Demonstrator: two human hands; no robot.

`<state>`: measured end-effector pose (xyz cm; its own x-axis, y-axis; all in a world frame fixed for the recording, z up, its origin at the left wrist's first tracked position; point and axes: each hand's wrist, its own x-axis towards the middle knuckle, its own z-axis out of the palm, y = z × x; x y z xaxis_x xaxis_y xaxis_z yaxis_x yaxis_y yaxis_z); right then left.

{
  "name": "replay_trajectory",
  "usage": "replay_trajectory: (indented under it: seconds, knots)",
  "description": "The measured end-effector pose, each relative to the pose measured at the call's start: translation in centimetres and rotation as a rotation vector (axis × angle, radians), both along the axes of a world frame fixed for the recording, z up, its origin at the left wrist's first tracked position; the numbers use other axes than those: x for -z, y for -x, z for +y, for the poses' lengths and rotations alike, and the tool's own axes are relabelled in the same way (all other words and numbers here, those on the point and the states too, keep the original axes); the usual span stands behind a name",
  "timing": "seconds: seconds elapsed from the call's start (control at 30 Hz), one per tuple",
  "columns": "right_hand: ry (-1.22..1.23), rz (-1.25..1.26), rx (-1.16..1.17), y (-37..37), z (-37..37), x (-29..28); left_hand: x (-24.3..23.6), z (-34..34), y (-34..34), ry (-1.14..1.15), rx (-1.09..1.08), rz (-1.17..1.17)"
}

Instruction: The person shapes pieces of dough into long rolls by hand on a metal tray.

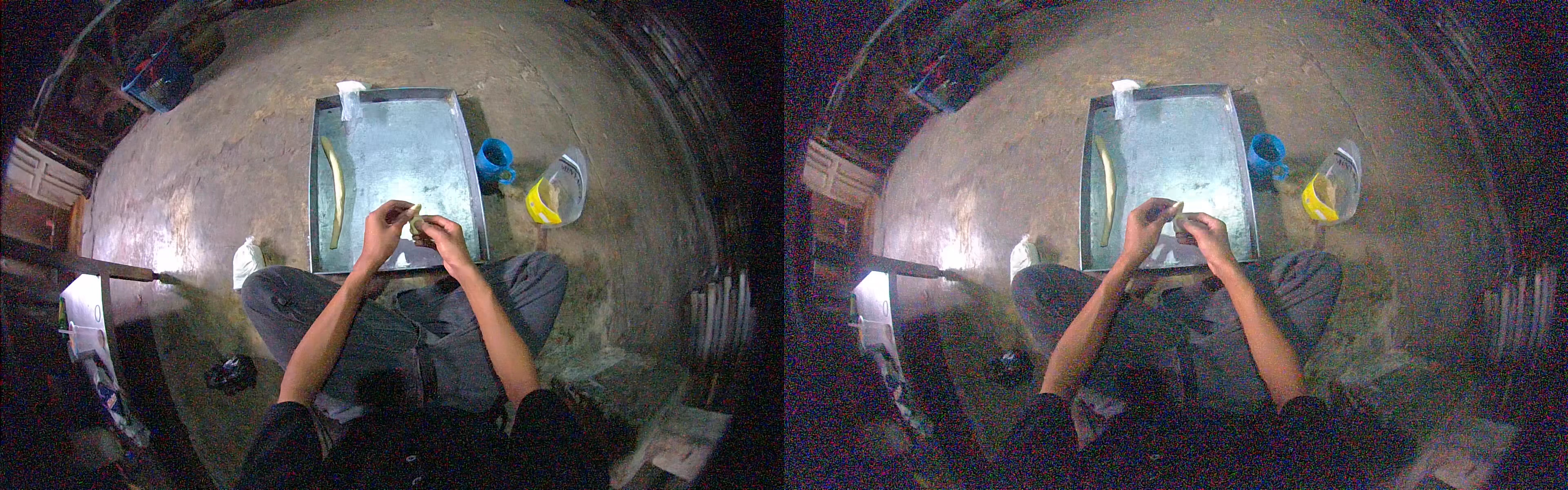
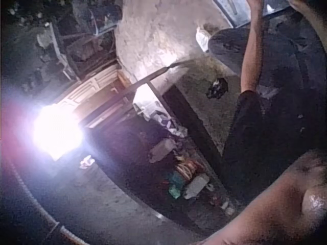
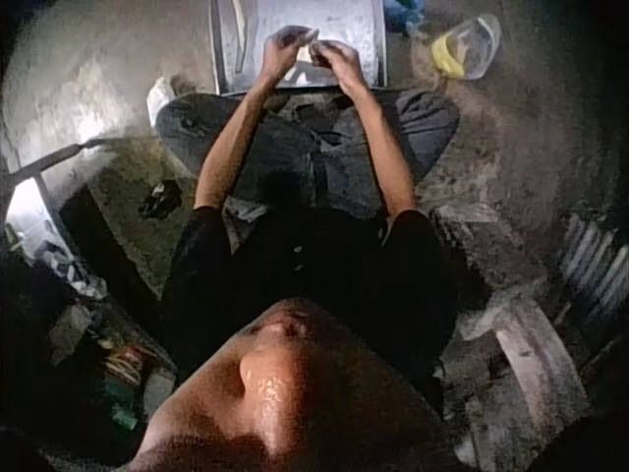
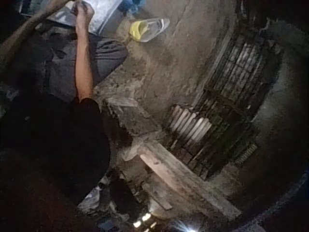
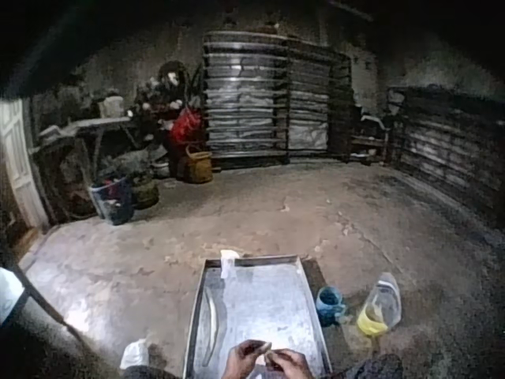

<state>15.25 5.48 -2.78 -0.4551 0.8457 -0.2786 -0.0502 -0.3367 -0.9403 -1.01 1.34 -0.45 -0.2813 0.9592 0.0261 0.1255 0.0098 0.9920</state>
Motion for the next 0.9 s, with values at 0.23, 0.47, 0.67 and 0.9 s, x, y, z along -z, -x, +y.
replay_trajectory:
  seconds: [0.23,0.47,0.67,0.9]
  knots:
    - [0.316,0.208,0.051,-0.8,0.7,-1.3,-1.9,-0.8,0.4,-0.225,0.206,0.309]
    - [0.250,0.250,0.026,-1.3,1.2,-1.2,-2.6,-0.8,-0.2,-0.169,0.214,0.166]
    - [0.206,0.227,-0.020,-1.1,0.7,-0.9,-2.3,-0.8,-0.3,-0.132,0.138,0.204]
    - [-0.089,0.086,0.059,0.3,-0.4,-1.8,-1.0,-0.6,-0.5,-0.075,0.061,0.106]
